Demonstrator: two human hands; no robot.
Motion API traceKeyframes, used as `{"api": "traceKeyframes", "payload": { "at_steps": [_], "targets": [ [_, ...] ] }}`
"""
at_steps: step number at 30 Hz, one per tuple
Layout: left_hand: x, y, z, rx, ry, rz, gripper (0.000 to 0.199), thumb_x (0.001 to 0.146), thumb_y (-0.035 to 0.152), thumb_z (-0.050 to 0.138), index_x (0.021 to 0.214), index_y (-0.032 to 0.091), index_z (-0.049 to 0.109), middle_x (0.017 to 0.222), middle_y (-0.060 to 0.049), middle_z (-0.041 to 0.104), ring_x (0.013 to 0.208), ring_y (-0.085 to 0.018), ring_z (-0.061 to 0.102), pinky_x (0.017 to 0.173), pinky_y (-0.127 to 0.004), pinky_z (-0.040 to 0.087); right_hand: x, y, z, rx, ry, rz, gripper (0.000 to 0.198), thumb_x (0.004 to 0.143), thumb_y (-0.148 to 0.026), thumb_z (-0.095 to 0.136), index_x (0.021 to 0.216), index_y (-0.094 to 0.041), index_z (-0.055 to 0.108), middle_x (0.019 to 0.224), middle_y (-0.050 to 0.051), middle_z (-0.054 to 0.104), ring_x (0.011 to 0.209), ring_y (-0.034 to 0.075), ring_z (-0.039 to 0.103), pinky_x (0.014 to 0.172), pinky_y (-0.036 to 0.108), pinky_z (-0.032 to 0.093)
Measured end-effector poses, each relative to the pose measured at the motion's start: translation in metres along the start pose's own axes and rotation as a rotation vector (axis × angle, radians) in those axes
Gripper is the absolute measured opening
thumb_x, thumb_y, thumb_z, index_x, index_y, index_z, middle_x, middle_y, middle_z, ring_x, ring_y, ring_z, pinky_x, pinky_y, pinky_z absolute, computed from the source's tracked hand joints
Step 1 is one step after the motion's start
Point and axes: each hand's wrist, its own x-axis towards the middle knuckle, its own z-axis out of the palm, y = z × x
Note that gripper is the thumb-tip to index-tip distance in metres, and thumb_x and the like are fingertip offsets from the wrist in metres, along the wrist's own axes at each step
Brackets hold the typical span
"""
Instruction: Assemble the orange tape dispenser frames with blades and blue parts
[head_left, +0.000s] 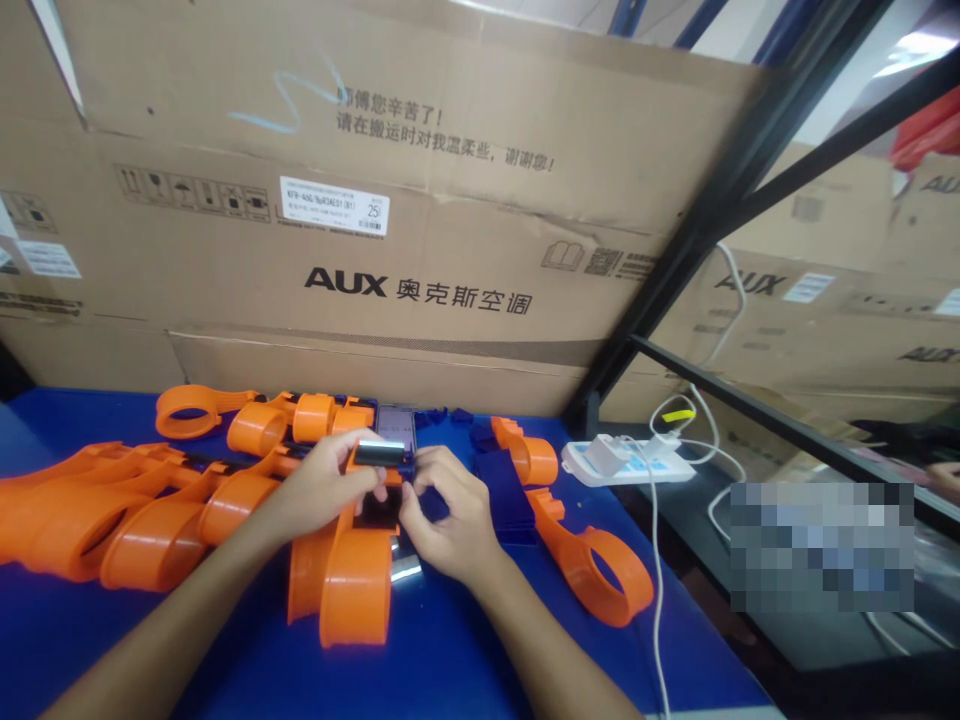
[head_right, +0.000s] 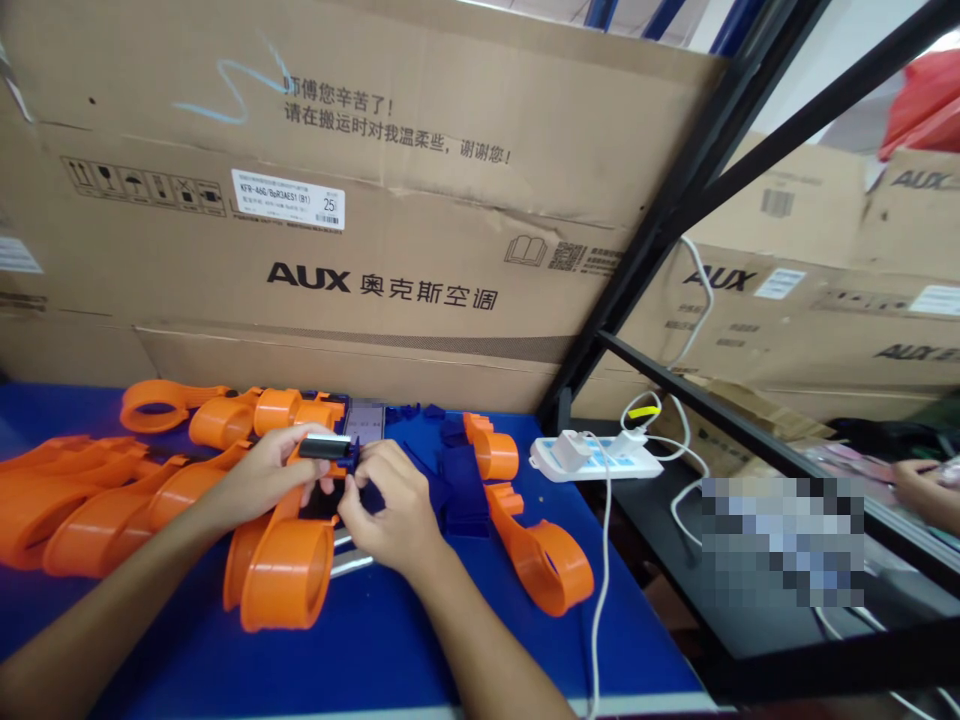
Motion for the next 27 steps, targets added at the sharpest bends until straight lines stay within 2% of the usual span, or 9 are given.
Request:
{"api": "traceKeyframes", "payload": {
  "at_steps": [4, 8, 17, 27],
  "targets": [
    [-0.0001, 0.0006, -0.0001, 0.006, 0.018, -0.008, 0.017, 0.088, 0.016, 0.061, 0.104, 0.019, 0.064, 0.077, 0.002, 0.071, 0.057, -0.014, 0.061, 0.059, -0.026, 0.048, 0.0002, 0.0006, 0.0014, 0.006, 0.002, -0.026, 0.020, 0.087, -0.007, 0.062, 0.083, -0.024, 0.052, 0.082, 0.004, 0.060, 0.083, 0.022, 0.061, 0.077, 0.038, 0.054],
    [-0.0010, 0.0006, 0.0002, 0.000, 0.016, -0.011, 0.021, 0.089, 0.018, 0.061, 0.110, 0.019, 0.064, 0.077, 0.002, 0.071, 0.057, -0.014, 0.061, 0.059, -0.027, 0.048, -0.0005, 0.0002, 0.0014, -0.013, -0.004, 0.026, 0.018, 0.090, -0.011, 0.062, 0.082, -0.024, 0.053, 0.084, 0.005, 0.060, 0.085, 0.022, 0.060, 0.075, 0.037, 0.053],
    [-0.0009, -0.0004, 0.0000, -0.002, -0.014, -0.010, 0.023, 0.087, 0.016, 0.059, 0.109, 0.019, 0.065, 0.078, 0.001, 0.070, 0.062, -0.015, 0.062, 0.063, -0.028, 0.049, -0.0008, -0.0022, -0.0029, 0.036, -0.070, 0.073, 0.015, 0.094, -0.016, 0.061, 0.082, -0.023, 0.054, 0.087, 0.005, 0.058, 0.084, 0.021, 0.058, 0.075, 0.035, 0.051],
    [0.0005, -0.0010, 0.0002, -0.008, 0.008, -0.023, 0.023, 0.086, 0.019, 0.061, 0.109, 0.019, 0.065, 0.078, 0.001, 0.071, 0.060, -0.015, 0.063, 0.062, -0.028, 0.049, -0.0014, -0.0027, -0.0021, 0.044, -0.074, 0.113, 0.015, 0.095, -0.019, 0.061, 0.083, -0.023, 0.055, 0.088, 0.006, 0.059, 0.084, 0.021, 0.058, 0.076, 0.036, 0.052]
  ]
}}
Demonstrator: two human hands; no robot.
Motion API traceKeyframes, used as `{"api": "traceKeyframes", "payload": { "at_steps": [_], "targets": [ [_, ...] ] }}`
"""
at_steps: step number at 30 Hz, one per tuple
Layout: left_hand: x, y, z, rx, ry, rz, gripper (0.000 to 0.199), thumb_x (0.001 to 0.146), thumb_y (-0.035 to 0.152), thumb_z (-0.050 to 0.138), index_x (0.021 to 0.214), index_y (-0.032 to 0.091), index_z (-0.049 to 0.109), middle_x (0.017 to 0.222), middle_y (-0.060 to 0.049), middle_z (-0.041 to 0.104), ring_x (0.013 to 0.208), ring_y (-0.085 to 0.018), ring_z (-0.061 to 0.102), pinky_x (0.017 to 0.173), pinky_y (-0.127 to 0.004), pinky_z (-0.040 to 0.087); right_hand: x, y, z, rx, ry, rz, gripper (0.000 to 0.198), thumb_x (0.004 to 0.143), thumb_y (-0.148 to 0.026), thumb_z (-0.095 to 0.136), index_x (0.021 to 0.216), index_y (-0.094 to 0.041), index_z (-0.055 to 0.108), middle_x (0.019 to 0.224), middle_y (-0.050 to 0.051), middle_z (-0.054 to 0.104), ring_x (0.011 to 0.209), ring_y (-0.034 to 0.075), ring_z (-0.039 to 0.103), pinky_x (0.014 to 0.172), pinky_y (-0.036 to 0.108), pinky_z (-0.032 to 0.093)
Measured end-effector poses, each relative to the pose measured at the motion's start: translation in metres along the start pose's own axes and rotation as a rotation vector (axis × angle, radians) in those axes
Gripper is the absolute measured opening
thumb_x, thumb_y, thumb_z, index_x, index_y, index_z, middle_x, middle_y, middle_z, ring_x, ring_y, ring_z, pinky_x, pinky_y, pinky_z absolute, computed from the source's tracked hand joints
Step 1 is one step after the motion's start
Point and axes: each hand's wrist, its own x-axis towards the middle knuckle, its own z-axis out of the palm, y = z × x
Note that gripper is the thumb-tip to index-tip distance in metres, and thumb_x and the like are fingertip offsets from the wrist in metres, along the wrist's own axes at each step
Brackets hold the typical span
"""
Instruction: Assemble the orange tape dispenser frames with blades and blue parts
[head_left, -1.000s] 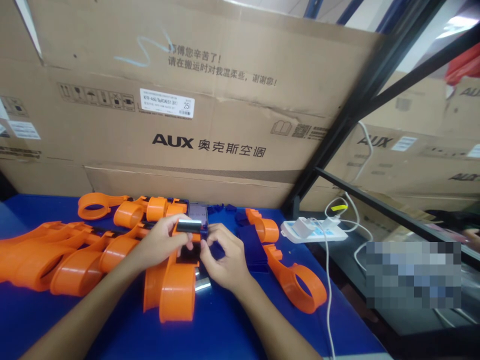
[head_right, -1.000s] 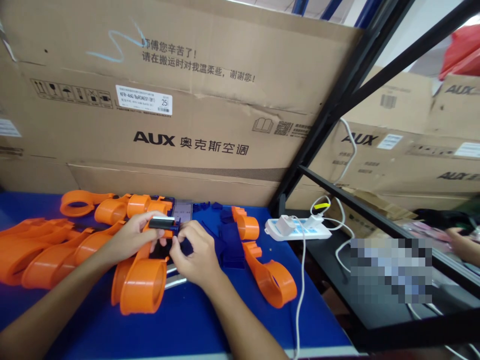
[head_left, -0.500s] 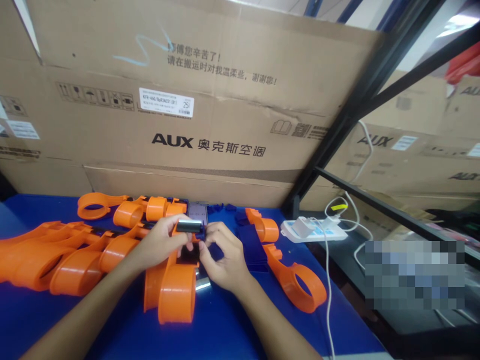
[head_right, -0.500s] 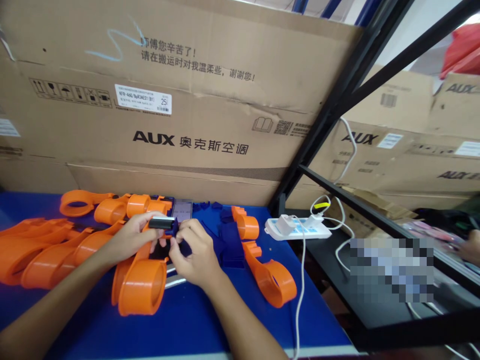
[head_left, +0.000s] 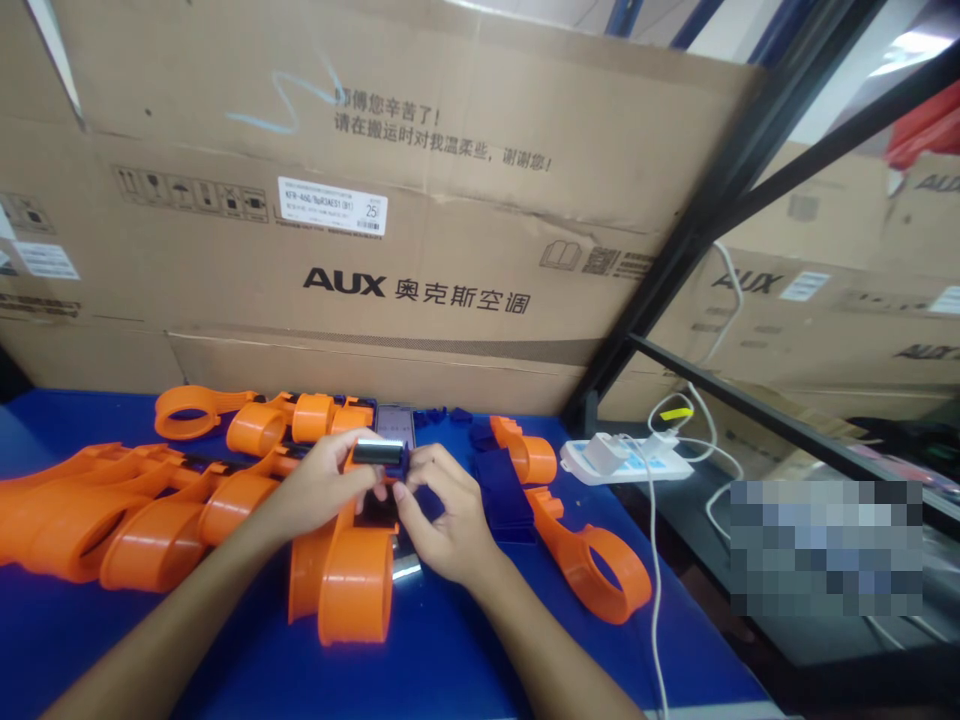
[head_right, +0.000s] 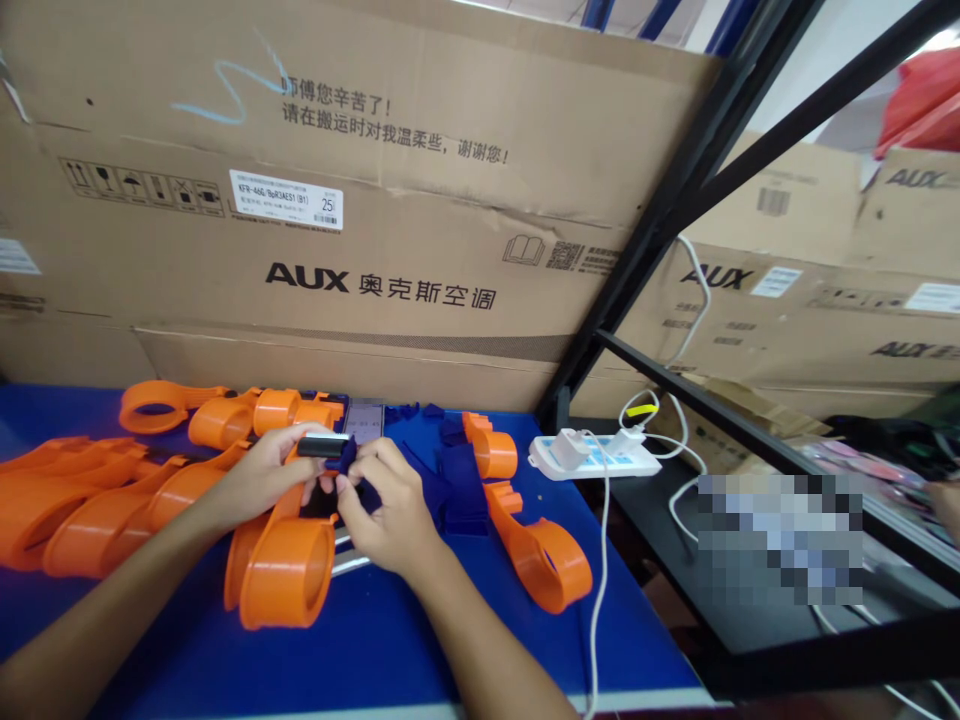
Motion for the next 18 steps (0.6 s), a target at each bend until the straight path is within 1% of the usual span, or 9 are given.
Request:
{"api": "traceKeyframes", "payload": {
  "at_steps": [8, 12, 14, 16, 18],
  "targets": [
    [0.0000, -0.0003, 0.0013, 0.000, -0.012, 0.020, 0.020, 0.090, 0.019, 0.059, 0.109, 0.019, 0.062, 0.079, 0.001, 0.071, 0.061, -0.015, 0.063, 0.065, -0.029, 0.050, 0.0022, -0.0018, -0.0019, -0.017, -0.005, 0.009, 0.016, 0.095, -0.020, 0.062, 0.081, -0.023, 0.055, 0.088, 0.005, 0.059, 0.085, 0.021, 0.058, 0.077, 0.037, 0.051],
    [0.0003, -0.0013, 0.0012, -0.006, -0.018, 0.023, 0.022, 0.090, 0.019, 0.059, 0.112, 0.019, 0.063, 0.079, 0.001, 0.070, 0.063, -0.015, 0.063, 0.067, -0.029, 0.051, 0.0038, -0.0034, -0.0043, -0.013, -0.017, 0.035, 0.017, 0.094, -0.022, 0.064, 0.079, -0.023, 0.056, 0.087, 0.005, 0.060, 0.086, 0.022, 0.058, 0.079, 0.038, 0.050],
    [0.0003, 0.0001, 0.0017, -0.014, -0.023, 0.026, 0.028, 0.090, 0.019, 0.060, 0.118, 0.020, 0.061, 0.079, 0.001, 0.070, 0.065, -0.015, 0.064, 0.069, -0.030, 0.051, 0.0040, -0.0025, -0.0063, 0.043, -0.007, 0.052, 0.017, 0.094, -0.025, 0.065, 0.079, -0.023, 0.058, 0.086, 0.005, 0.061, 0.086, 0.023, 0.059, 0.079, 0.038, 0.050],
    [-0.0001, 0.0028, 0.0027, -0.036, -0.021, 0.014, 0.040, 0.090, 0.020, 0.061, 0.130, 0.021, 0.056, 0.078, 0.002, 0.071, 0.064, -0.016, 0.065, 0.069, -0.031, 0.052, 0.0043, -0.0005, -0.0081, 0.143, 0.060, 0.101, 0.017, 0.095, -0.029, 0.065, 0.081, -0.023, 0.060, 0.085, 0.004, 0.061, 0.083, 0.022, 0.059, 0.078, 0.037, 0.050],
    [-0.0013, 0.0063, 0.0039, -0.071, -0.008, -0.012, 0.055, 0.091, 0.022, 0.062, 0.144, 0.023, 0.045, 0.079, 0.001, 0.072, 0.062, -0.017, 0.066, 0.067, -0.031, 0.053, 0.0054, 0.0015, -0.0089, 0.265, 0.133, 0.202, 0.011, 0.097, -0.033, 0.065, 0.094, -0.023, 0.065, 0.087, 0.004, 0.064, 0.083, 0.021, 0.060, 0.079, 0.036, 0.051]
  ]
}}
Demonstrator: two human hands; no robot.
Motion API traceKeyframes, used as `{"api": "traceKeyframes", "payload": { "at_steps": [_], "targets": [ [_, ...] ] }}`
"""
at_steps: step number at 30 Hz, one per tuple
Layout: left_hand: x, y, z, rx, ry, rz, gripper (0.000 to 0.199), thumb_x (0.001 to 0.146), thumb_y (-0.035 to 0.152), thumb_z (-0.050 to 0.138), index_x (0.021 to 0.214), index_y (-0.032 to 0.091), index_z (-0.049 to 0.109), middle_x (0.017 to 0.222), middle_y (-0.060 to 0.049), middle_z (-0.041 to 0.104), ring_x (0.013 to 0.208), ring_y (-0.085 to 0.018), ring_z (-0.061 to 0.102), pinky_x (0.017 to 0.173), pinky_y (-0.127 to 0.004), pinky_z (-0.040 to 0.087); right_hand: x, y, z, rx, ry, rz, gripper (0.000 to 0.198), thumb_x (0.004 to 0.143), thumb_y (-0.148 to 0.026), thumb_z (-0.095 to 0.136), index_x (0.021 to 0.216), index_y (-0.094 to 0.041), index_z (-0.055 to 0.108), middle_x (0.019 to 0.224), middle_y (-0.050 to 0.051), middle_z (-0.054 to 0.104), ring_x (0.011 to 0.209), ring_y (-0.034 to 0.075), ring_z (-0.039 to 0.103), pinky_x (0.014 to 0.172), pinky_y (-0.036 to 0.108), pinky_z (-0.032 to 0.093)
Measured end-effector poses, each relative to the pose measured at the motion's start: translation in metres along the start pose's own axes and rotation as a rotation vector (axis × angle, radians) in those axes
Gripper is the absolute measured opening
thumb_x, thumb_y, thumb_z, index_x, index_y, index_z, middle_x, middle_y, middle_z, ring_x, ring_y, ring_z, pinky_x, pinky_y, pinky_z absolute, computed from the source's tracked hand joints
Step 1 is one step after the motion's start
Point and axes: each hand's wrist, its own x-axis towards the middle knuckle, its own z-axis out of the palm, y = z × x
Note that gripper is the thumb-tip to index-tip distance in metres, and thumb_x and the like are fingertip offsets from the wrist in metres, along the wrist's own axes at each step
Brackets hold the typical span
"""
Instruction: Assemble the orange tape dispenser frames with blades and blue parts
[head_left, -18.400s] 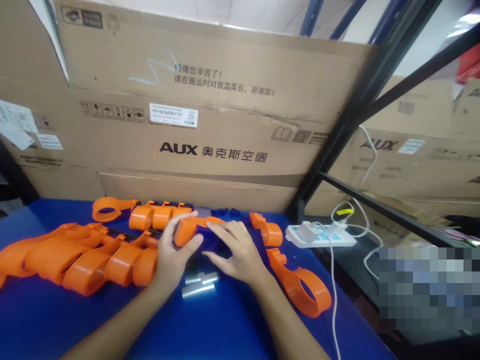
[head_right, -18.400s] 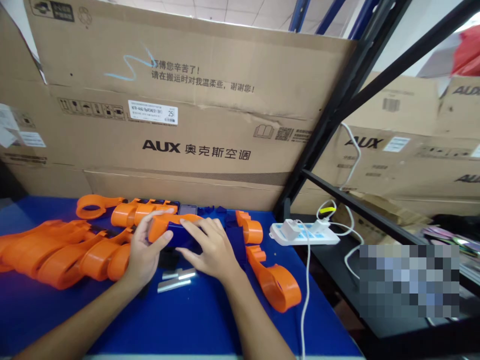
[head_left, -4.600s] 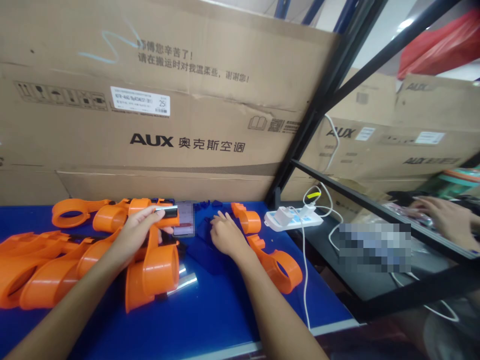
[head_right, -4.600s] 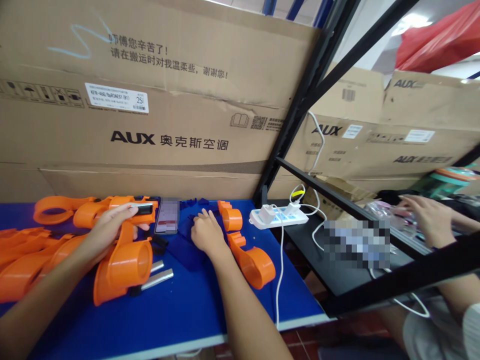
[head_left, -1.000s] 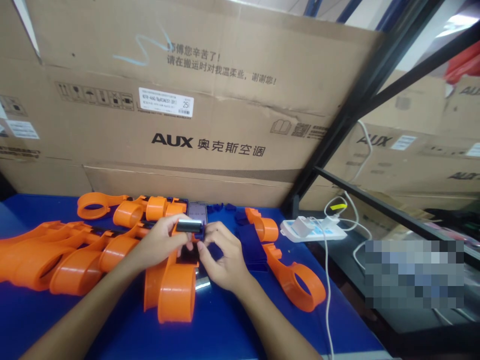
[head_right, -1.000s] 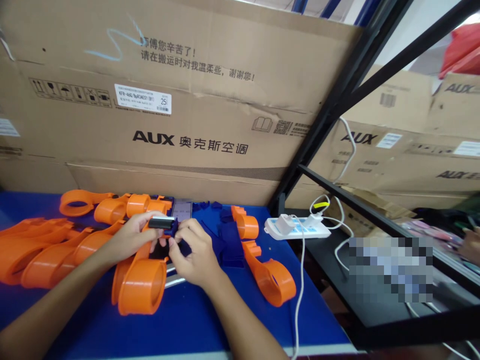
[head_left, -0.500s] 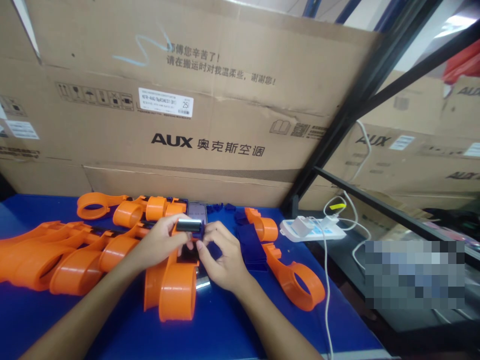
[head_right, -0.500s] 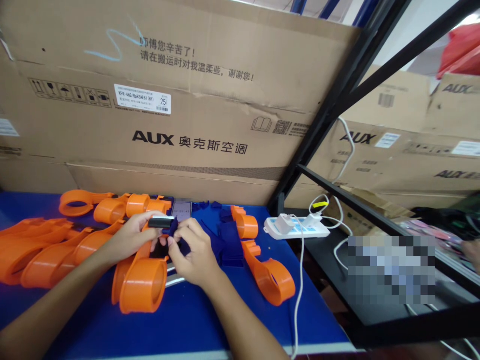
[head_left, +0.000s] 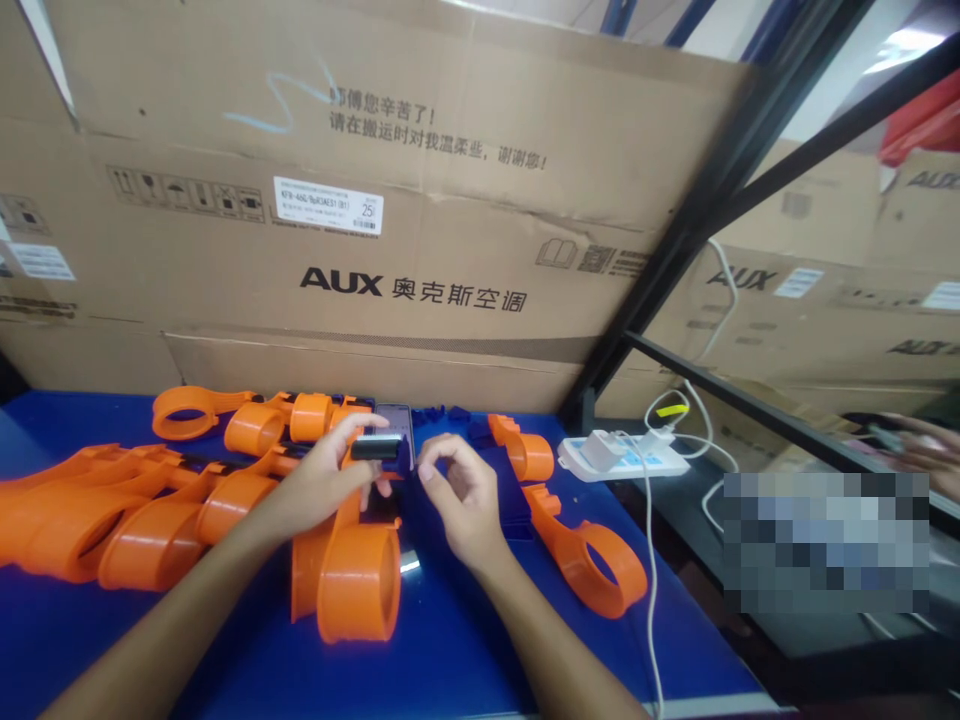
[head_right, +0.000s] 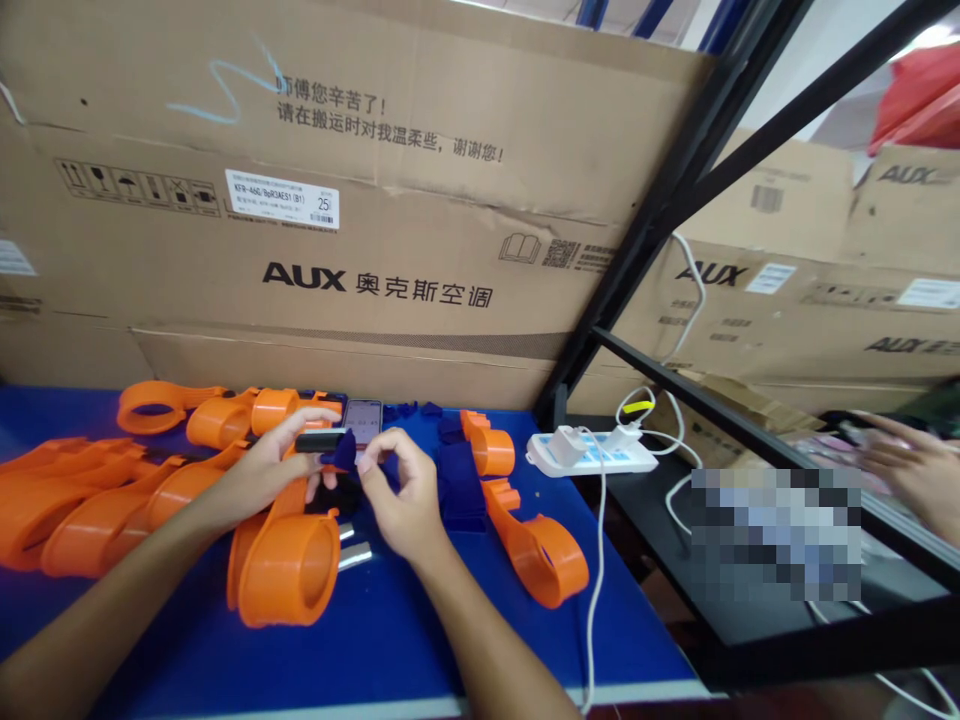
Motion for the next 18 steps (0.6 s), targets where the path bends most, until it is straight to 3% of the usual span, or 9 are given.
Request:
{"api": "traceKeyframes", "payload": {
  "at_steps": [2, 5, 7, 10, 13, 18],
  "targets": [
    [-0.002, 0.003, 0.001, -0.039, 0.000, -0.021, 0.069, 0.092, 0.024, 0.063, 0.154, 0.024, 0.033, 0.081, 0.000, 0.074, 0.061, -0.018, 0.066, 0.067, -0.033, 0.053, 0.002, 0.000, 0.001, 0.124, 0.003, 0.126, 0.024, 0.098, -0.039, 0.064, 0.117, -0.024, 0.064, 0.094, 0.005, 0.068, 0.087, 0.021, 0.063, 0.081, 0.035, 0.052],
    [-0.007, 0.005, 0.002, -0.091, -0.040, -0.038, 0.084, 0.094, 0.029, 0.065, 0.164, 0.027, 0.018, 0.078, 0.000, 0.072, 0.065, -0.020, 0.069, 0.074, -0.036, 0.056, 0.005, -0.002, 0.003, 0.308, -0.154, 0.260, 0.048, 0.099, -0.049, 0.060, 0.141, -0.027, 0.054, 0.110, 0.008, 0.072, 0.098, 0.024, 0.068, 0.086, 0.038, 0.056],
    [-0.010, 0.006, 0.003, -0.116, -0.043, -0.044, 0.090, 0.093, 0.031, 0.068, 0.166, 0.028, 0.017, 0.084, -0.003, 0.073, 0.076, -0.023, 0.073, 0.080, -0.039, 0.057, 0.006, -0.006, 0.005, 0.383, -0.246, 0.292, 0.052, 0.098, -0.055, 0.060, 0.142, -0.028, 0.054, 0.122, 0.010, 0.070, 0.111, 0.027, 0.068, 0.093, 0.042, 0.057],
    [-0.013, 0.005, 0.006, -0.136, -0.009, -0.038, 0.089, 0.088, 0.031, 0.075, 0.164, 0.031, 0.029, 0.119, -0.012, 0.071, 0.112, -0.032, 0.070, 0.093, -0.042, 0.057, 0.006, -0.011, 0.004, 0.422, -0.289, 0.295, 0.052, 0.095, -0.059, 0.063, 0.137, -0.027, 0.060, 0.134, 0.011, 0.066, 0.126, 0.031, 0.063, 0.101, 0.045, 0.054],
    [-0.013, 0.005, 0.011, -0.188, 0.003, -0.038, 0.086, 0.086, 0.029, 0.079, 0.161, 0.032, 0.036, 0.146, -0.012, 0.060, 0.134, -0.031, 0.058, 0.109, -0.043, 0.050, 0.005, -0.014, 0.002, 0.466, -0.285, 0.297, 0.054, 0.093, -0.057, 0.066, 0.137, -0.027, 0.058, 0.126, 0.010, 0.069, 0.118, 0.030, 0.067, 0.103, 0.047, 0.053],
    [-0.014, 0.009, 0.016, -0.382, -0.111, -0.079, 0.087, 0.087, 0.027, 0.079, 0.161, 0.034, 0.034, 0.128, -0.011, 0.071, 0.095, -0.024, 0.075, 0.095, -0.043, 0.057, 0.004, -0.010, 0.000, 0.401, -0.193, 0.301, 0.055, 0.091, -0.061, 0.066, 0.132, -0.027, 0.054, 0.116, 0.010, 0.069, 0.103, 0.028, 0.070, 0.089, 0.042, 0.058]
  ]
}}
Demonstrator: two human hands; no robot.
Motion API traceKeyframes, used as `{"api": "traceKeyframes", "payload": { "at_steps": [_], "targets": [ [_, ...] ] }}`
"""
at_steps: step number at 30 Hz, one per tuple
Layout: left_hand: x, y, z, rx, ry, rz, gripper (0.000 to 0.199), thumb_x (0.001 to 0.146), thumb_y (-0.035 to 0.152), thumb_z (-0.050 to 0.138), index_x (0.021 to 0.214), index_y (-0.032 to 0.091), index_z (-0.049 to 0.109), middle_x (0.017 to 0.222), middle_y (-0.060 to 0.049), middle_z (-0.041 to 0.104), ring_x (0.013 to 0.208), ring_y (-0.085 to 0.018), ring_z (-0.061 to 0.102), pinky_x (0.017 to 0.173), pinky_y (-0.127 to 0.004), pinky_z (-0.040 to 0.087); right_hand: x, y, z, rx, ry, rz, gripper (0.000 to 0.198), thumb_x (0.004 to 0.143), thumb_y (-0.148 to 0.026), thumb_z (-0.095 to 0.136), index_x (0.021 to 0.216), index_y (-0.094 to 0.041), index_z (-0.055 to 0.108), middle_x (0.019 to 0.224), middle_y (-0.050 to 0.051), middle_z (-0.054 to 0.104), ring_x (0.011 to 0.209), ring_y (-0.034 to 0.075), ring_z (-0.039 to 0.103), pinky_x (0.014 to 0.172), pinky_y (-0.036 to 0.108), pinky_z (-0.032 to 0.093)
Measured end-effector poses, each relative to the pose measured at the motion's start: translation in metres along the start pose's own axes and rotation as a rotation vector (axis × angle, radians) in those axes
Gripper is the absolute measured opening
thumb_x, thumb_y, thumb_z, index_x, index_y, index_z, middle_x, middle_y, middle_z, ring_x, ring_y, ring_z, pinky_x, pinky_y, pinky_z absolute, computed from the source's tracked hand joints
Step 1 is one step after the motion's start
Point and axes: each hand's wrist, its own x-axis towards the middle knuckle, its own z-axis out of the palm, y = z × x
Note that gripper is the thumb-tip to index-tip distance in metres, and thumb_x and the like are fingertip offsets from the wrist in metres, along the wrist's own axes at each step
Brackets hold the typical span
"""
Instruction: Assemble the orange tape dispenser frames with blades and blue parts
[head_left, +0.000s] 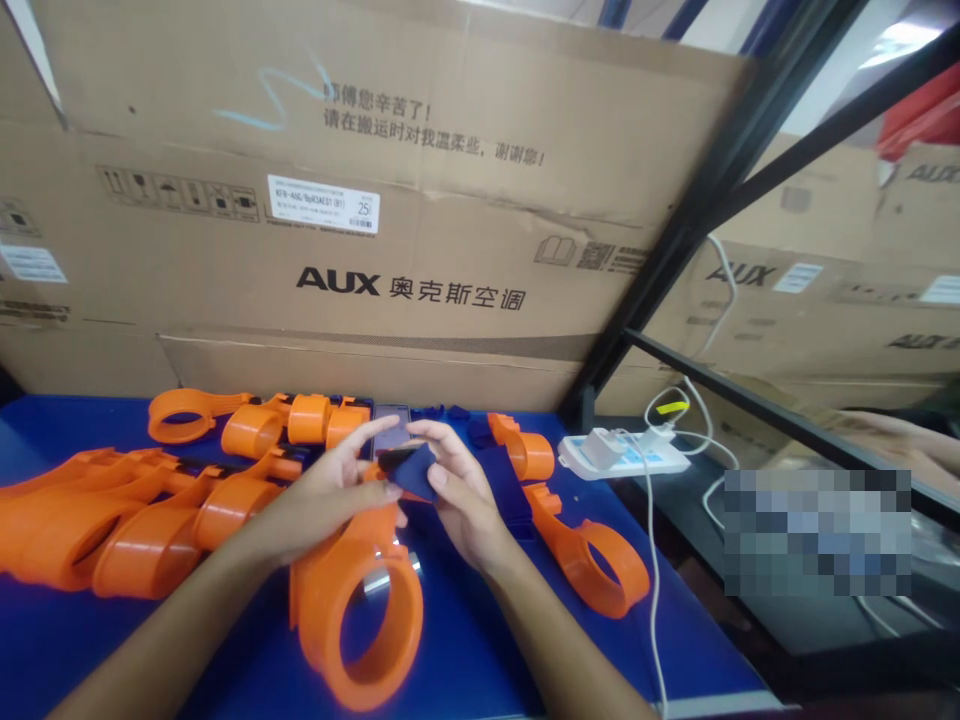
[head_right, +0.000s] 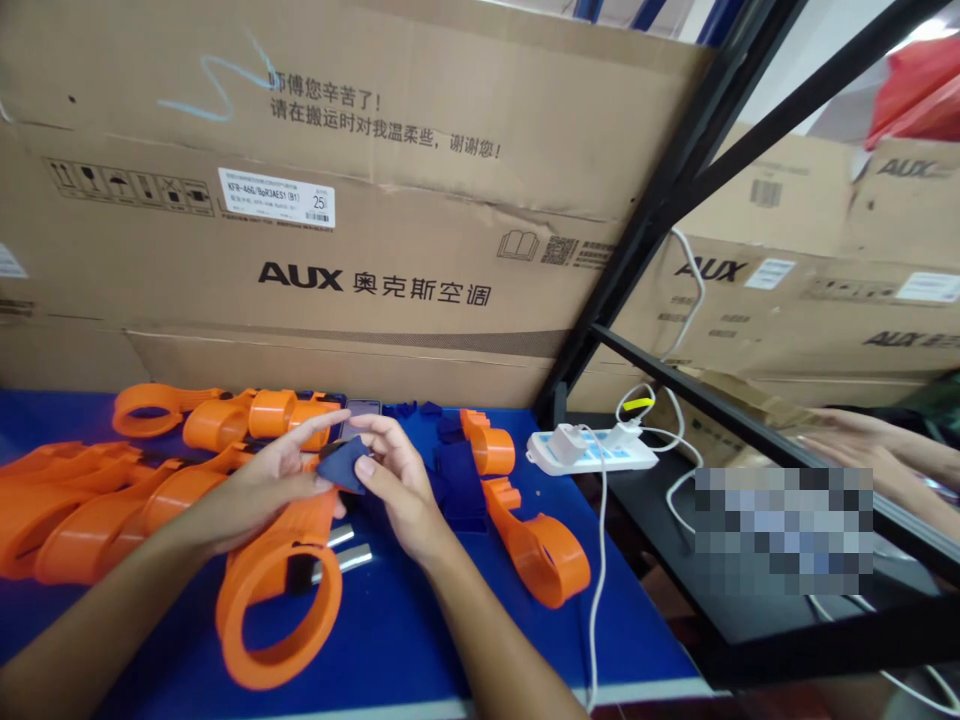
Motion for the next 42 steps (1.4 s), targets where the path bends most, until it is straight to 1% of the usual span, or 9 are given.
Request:
{"api": "traceKeyframes", "payload": {
  "at_steps": [4, 8, 10, 13, 19, 24, 28, 36, 42],
  "targets": [
    [-0.0030, 0.0014, -0.0005, 0.010, -0.098, 0.018, 0.075, 0.082, 0.023, 0.083, 0.150, 0.028, 0.052, 0.136, -0.014, 0.067, 0.118, -0.029, 0.069, 0.105, -0.047, 0.052, -0.0005, 0.0053, 0.0011, -0.127, 0.090, -0.060, 0.054, 0.091, -0.060, 0.069, 0.130, -0.027, 0.050, 0.108, 0.007, 0.067, 0.095, 0.023, 0.067, 0.084, 0.037, 0.057],
    [-0.0029, -0.0001, -0.0001, 0.094, 0.011, 0.029, 0.052, 0.090, 0.034, 0.077, 0.140, 0.028, 0.062, 0.144, -0.011, 0.062, 0.135, -0.028, 0.058, 0.114, -0.043, 0.045, -0.0014, 0.0077, 0.0029, -0.182, 0.085, -0.070, 0.052, 0.093, -0.058, 0.069, 0.130, -0.028, 0.049, 0.103, 0.005, 0.064, 0.090, 0.021, 0.064, 0.080, 0.034, 0.055],
    [-0.0017, -0.0012, 0.0008, 0.118, 0.044, 0.008, 0.051, 0.091, 0.037, 0.075, 0.139, 0.028, 0.061, 0.137, -0.011, 0.067, 0.131, -0.029, 0.060, 0.109, -0.042, 0.048, -0.0018, 0.0072, 0.0022, -0.187, 0.075, -0.059, 0.051, 0.093, -0.057, 0.068, 0.130, -0.028, 0.049, 0.100, 0.004, 0.063, 0.088, 0.020, 0.063, 0.078, 0.033, 0.054],
    [-0.0001, -0.0027, 0.0025, 0.164, 0.046, -0.017, 0.060, 0.089, 0.039, 0.077, 0.143, 0.027, 0.056, 0.112, -0.010, 0.074, 0.109, -0.028, 0.070, 0.092, -0.041, 0.055, -0.0020, 0.0058, 0.0006, -0.157, 0.059, -0.024, 0.050, 0.094, -0.056, 0.068, 0.131, -0.027, 0.049, 0.095, 0.002, 0.061, 0.083, 0.018, 0.061, 0.073, 0.031, 0.052],
    [0.0009, -0.0045, 0.0035, 0.243, 0.041, -0.012, 0.063, 0.086, 0.040, 0.077, 0.143, 0.027, 0.053, 0.087, -0.005, 0.074, 0.080, -0.024, 0.070, 0.072, -0.035, 0.052, -0.0021, 0.0046, 0.0051, -0.086, 0.062, 0.021, 0.045, 0.092, -0.054, 0.071, 0.120, -0.027, 0.048, 0.089, -0.002, 0.057, 0.072, 0.015, 0.056, 0.067, 0.029, 0.049],
    [0.0011, -0.0055, 0.0030, 0.226, 0.030, -0.011, 0.064, 0.085, 0.039, 0.078, 0.142, 0.027, 0.051, 0.091, -0.006, 0.075, 0.078, -0.023, 0.070, 0.073, -0.035, 0.052, -0.0019, 0.0046, 0.0086, -0.058, 0.085, 0.009, 0.042, 0.090, -0.053, 0.074, 0.097, -0.026, 0.041, 0.089, -0.002, 0.054, 0.073, 0.014, 0.049, 0.065, 0.027, 0.044],
    [-0.0002, -0.0040, 0.0061, 0.252, 0.075, -0.017, 0.065, 0.085, 0.040, 0.077, 0.142, 0.024, 0.050, 0.091, -0.006, 0.074, 0.080, -0.023, 0.069, 0.076, -0.037, 0.053, -0.0014, 0.0046, 0.0084, -0.064, 0.122, 0.047, 0.044, 0.089, -0.052, 0.074, 0.089, -0.026, 0.039, 0.085, -0.003, 0.051, 0.073, 0.014, 0.047, 0.067, 0.027, 0.042],
    [-0.0008, -0.0024, 0.0077, 0.201, 0.041, 0.002, 0.060, 0.089, 0.040, 0.075, 0.141, 0.026, 0.050, 0.085, -0.003, 0.070, 0.083, -0.026, 0.071, 0.085, -0.042, 0.053, -0.0037, -0.0016, 0.0088, -0.037, 0.102, 0.095, 0.036, 0.095, -0.052, 0.068, 0.115, -0.027, 0.050, 0.087, -0.003, 0.056, 0.075, 0.015, 0.053, 0.071, 0.028, 0.043],
    [-0.0011, -0.0007, -0.0003, 0.221, 0.084, -0.047, 0.062, 0.085, 0.035, 0.079, 0.140, 0.026, 0.053, 0.085, -0.003, 0.073, 0.086, -0.027, 0.072, 0.085, -0.041, 0.052, -0.0026, -0.0002, 0.0046, -0.159, 0.005, 0.084, 0.030, 0.099, -0.050, 0.062, 0.115, -0.027, 0.051, 0.090, -0.003, 0.060, 0.076, 0.015, 0.057, 0.072, 0.028, 0.046]
  ]
}}
